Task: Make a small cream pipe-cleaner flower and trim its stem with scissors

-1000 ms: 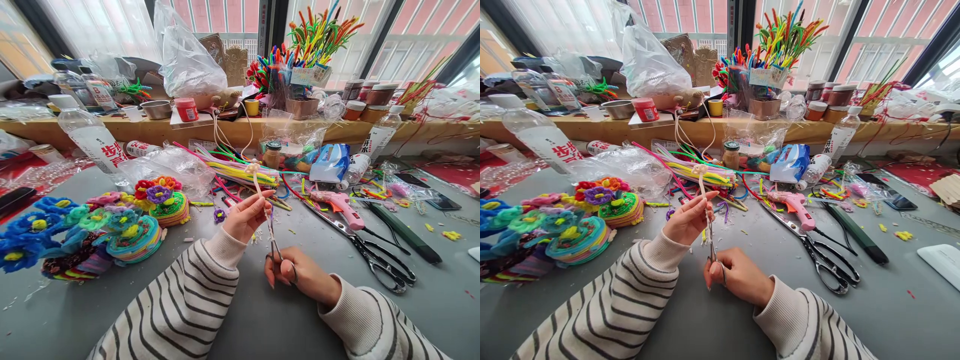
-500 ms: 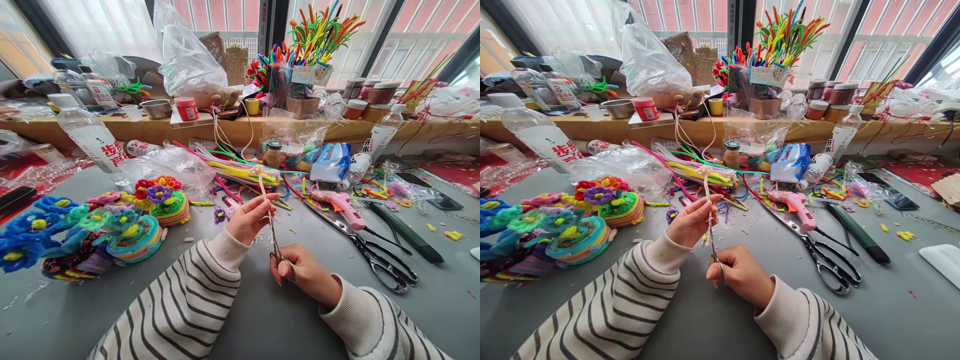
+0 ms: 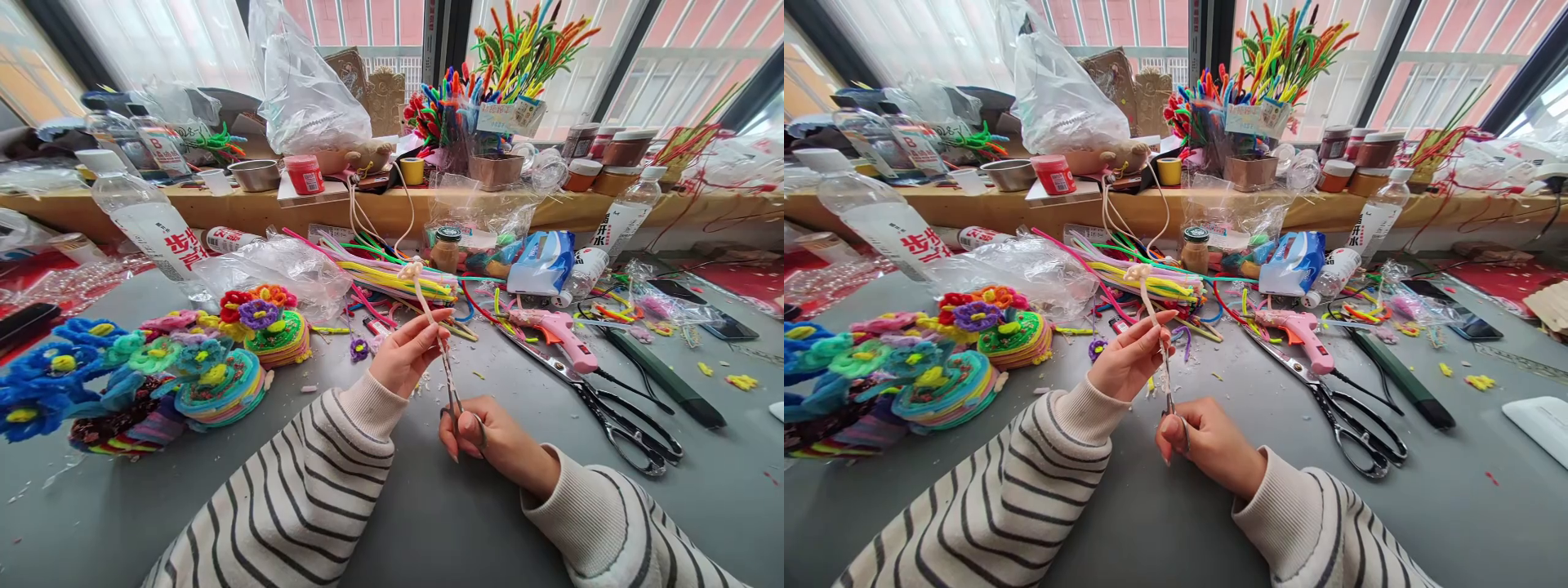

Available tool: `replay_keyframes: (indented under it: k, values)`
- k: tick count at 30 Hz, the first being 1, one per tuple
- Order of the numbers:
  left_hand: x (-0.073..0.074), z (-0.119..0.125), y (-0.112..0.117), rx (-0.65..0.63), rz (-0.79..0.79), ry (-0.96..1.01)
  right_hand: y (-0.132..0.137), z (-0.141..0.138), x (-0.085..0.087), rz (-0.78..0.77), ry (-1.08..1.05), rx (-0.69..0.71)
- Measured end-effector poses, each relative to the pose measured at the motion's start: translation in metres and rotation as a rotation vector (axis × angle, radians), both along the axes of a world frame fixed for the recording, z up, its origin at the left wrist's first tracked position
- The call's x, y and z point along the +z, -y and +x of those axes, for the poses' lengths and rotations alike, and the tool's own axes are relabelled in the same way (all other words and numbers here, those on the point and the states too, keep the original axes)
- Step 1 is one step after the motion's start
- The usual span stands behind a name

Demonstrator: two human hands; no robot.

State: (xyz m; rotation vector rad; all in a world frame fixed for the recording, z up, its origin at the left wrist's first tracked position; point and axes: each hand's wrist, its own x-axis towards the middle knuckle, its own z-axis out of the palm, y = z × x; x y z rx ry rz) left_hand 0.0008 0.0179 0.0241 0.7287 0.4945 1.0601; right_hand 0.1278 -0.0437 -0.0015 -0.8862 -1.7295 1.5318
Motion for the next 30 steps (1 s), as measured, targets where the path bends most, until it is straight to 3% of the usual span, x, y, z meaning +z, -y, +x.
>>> replay_keyframes:
  k: [14, 26, 30]
  values:
    - [0.0005, -0.0003, -0.0003, -0.002, 0.018, -0.008, -0.0001, 0.0015, -0.0015, -0.015, -0.022, -0.014]
    - [0.0048, -0.002, -0.0026, 0.094, 0.051, -0.009, -0.0003, 0.0031, 0.0031, -0.028, 0.033, -0.079]
    - [0.0044, -0.003, -0.003, 0.104, 0.041, -0.095, -0.0009, 0.0033, 0.0014, -0.018, 0.039, -0.206]
